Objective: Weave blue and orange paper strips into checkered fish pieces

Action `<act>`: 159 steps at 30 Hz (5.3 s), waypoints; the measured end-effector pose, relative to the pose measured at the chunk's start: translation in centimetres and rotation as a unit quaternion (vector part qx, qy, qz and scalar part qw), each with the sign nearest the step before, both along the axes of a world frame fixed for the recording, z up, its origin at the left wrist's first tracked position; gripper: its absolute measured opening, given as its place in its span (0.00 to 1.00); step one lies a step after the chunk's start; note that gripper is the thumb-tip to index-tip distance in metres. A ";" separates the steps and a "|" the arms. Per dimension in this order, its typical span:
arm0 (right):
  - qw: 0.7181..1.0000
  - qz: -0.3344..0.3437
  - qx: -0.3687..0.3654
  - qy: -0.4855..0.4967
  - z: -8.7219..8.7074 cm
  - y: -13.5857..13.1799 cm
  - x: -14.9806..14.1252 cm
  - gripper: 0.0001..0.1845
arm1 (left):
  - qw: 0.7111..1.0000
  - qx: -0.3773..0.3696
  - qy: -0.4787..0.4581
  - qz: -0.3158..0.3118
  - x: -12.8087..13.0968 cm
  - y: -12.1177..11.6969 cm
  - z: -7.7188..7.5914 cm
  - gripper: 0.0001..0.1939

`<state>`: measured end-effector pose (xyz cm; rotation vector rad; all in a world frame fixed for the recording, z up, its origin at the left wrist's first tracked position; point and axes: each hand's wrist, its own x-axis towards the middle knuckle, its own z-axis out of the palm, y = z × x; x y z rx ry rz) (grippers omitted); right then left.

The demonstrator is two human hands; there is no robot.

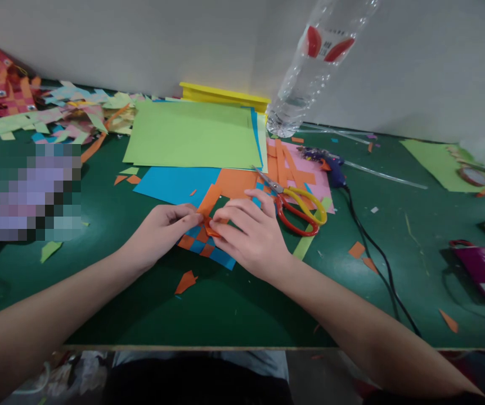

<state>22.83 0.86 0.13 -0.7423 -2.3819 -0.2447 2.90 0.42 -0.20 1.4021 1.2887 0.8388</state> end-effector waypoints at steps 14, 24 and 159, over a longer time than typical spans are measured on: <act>0.992 -0.002 -0.039 0.119 0.6 0.5 0.3 0.16 | 1.000 0.010 0.001 0.012 -0.3 0.1 0.3 0.14; 0.855 -0.034 -0.438 0.274 0.5 1.2 0.0 0.21 | 0.999 0.038 0.012 -0.012 -0.5 0.1 0.0 0.13; 0.926 -0.338 -0.151 -0.072 -0.2 4.1 11.1 0.18 | 0.987 -0.032 -0.124 0.098 -0.6 0.6 -0.3 0.12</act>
